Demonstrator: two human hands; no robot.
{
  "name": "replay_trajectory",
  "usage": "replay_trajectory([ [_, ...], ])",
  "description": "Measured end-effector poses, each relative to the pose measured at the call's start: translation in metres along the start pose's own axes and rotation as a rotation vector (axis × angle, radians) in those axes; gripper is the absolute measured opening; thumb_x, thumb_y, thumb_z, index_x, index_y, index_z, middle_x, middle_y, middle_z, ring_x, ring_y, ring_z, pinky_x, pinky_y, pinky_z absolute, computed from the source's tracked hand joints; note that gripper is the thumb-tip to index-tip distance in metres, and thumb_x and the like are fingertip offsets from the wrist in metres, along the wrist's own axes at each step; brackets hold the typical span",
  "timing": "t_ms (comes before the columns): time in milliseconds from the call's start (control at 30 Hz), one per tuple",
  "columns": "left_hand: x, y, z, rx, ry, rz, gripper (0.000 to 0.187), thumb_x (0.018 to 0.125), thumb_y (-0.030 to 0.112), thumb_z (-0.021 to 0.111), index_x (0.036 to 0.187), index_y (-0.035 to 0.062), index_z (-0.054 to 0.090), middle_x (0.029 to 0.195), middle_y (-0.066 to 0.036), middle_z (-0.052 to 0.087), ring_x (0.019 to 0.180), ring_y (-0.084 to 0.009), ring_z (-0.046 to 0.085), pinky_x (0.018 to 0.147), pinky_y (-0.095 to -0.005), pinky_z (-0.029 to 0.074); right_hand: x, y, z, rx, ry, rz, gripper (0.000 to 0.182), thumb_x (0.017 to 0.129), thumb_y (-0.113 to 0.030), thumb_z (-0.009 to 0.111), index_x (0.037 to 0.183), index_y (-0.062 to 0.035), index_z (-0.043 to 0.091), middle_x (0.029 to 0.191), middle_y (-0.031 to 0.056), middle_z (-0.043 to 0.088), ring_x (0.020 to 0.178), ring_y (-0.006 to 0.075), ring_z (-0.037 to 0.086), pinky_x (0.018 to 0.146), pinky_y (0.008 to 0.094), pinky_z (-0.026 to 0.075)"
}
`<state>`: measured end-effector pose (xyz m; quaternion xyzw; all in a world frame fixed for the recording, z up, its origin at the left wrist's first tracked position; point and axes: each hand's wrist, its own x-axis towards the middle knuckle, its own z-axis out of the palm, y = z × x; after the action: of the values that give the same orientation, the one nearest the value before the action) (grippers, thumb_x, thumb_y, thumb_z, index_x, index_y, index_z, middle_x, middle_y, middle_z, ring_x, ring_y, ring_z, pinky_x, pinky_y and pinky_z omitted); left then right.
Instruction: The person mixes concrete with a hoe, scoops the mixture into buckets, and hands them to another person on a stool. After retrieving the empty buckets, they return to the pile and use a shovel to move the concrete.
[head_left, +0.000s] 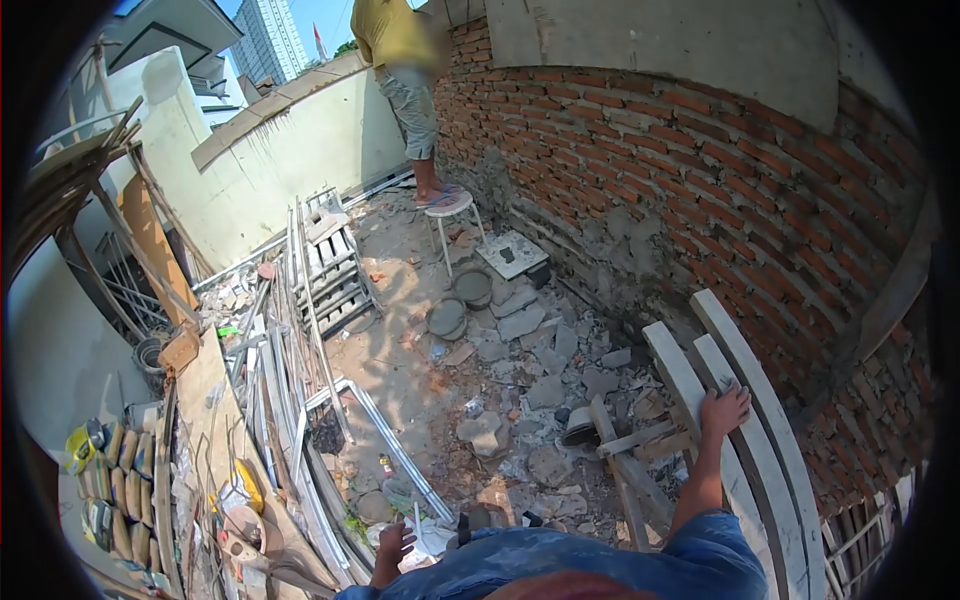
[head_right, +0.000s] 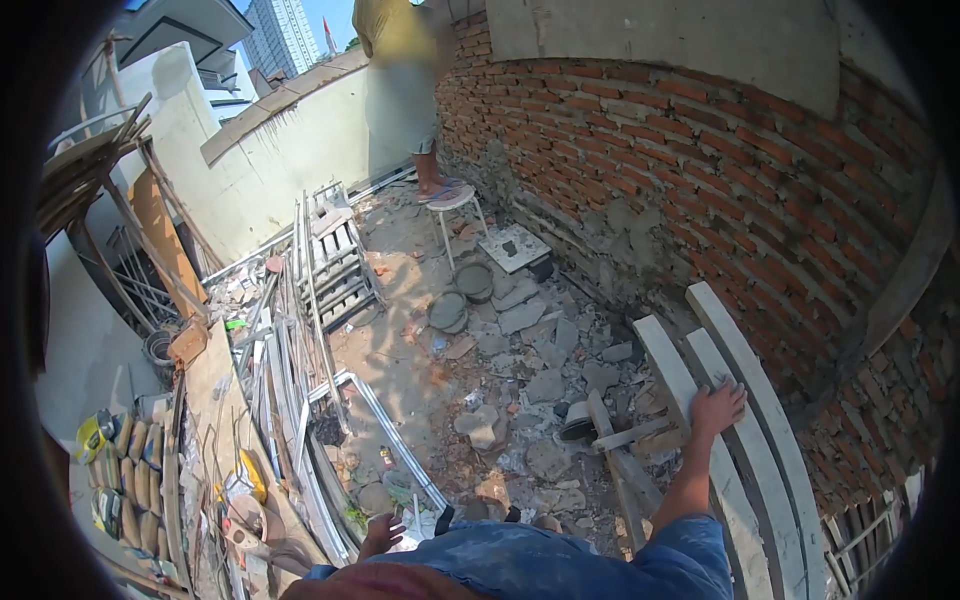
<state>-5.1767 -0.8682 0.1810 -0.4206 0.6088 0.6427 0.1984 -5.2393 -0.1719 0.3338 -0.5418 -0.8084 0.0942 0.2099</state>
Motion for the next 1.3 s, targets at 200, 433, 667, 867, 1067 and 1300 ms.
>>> replay_trajectory([
  [200, -0.006, -0.014, 0.000, -0.031, -0.062, 0.000, 0.034, 0.088, 0.027, 0.045, 0.117, 0.0112, 0.046, 0.111, -0.008, 0.056, 0.096, -0.0270, 0.057, 0.077, -0.0444, 0.042, -0.001, -0.003, 0.001, -0.026, 0.001, 0.004, 0.057, 0.075, -0.026, 0.058, 0.128, -0.0110, 0.041, 0.137, 0.0166, 0.034, 0.131, 0.0312, 0.025, 0.105, 0.0514, 0.018],
  [433, -0.014, -0.049, -0.021, -0.020, 0.010, -0.129, 0.038, 0.089, 0.029, 0.042, 0.123, 0.0123, 0.043, 0.118, -0.009, 0.053, 0.100, -0.0287, 0.055, 0.080, -0.0473, 0.040, 0.001, -0.005, 0.006, -0.063, -0.012, 0.023, 0.059, 0.076, -0.027, 0.057, 0.130, -0.0113, 0.040, 0.137, 0.0155, 0.034, 0.131, 0.0306, 0.025, 0.105, 0.0518, 0.018],
  [667, -0.011, -0.060, -0.027, -0.133, -0.035, -0.146, 0.037, 0.088, 0.028, 0.043, 0.122, 0.0117, 0.045, 0.114, -0.008, 0.055, 0.096, -0.0276, 0.058, 0.077, -0.0470, 0.041, 0.000, -0.006, 0.007, -0.079, -0.012, 0.022, 0.059, 0.077, -0.027, 0.056, 0.131, -0.0120, 0.039, 0.138, 0.0149, 0.034, 0.131, 0.0308, 0.026, 0.104, 0.0533, 0.020],
  [867, -0.007, -0.044, -0.010, -0.149, -0.022, -0.104, 0.037, 0.088, 0.029, 0.044, 0.120, 0.0116, 0.045, 0.114, -0.008, 0.055, 0.098, -0.0276, 0.058, 0.077, -0.0458, 0.041, 0.002, -0.004, 0.009, -0.097, -0.008, 0.021, 0.059, 0.077, -0.028, 0.056, 0.131, -0.0131, 0.039, 0.138, 0.0143, 0.034, 0.131, 0.0309, 0.026, 0.104, 0.0532, 0.021],
  [1067, -0.011, -0.029, 0.002, -0.136, -0.044, -0.064, 0.047, 0.089, 0.026, 0.043, 0.132, 0.0088, 0.035, 0.122, -0.011, 0.050, 0.105, -0.0305, 0.054, 0.085, -0.0468, 0.040, 0.002, -0.003, 0.011, -0.096, -0.002, 0.017, 0.059, 0.077, -0.027, 0.056, 0.131, -0.0128, 0.039, 0.138, 0.0146, 0.034, 0.131, 0.0310, 0.026, 0.104, 0.0529, 0.021],
  [1300, -0.010, -0.038, -0.001, -0.147, -0.031, -0.105, 0.046, 0.089, 0.027, 0.042, 0.132, 0.0103, 0.035, 0.124, -0.011, 0.049, 0.108, -0.0303, 0.051, 0.087, -0.0475, 0.038, 0.004, -0.002, 0.015, -0.081, 0.019, 0.010, 0.058, 0.076, -0.027, 0.056, 0.131, -0.0119, 0.040, 0.137, 0.0153, 0.035, 0.130, 0.0316, 0.027, 0.104, 0.0528, 0.020],
])
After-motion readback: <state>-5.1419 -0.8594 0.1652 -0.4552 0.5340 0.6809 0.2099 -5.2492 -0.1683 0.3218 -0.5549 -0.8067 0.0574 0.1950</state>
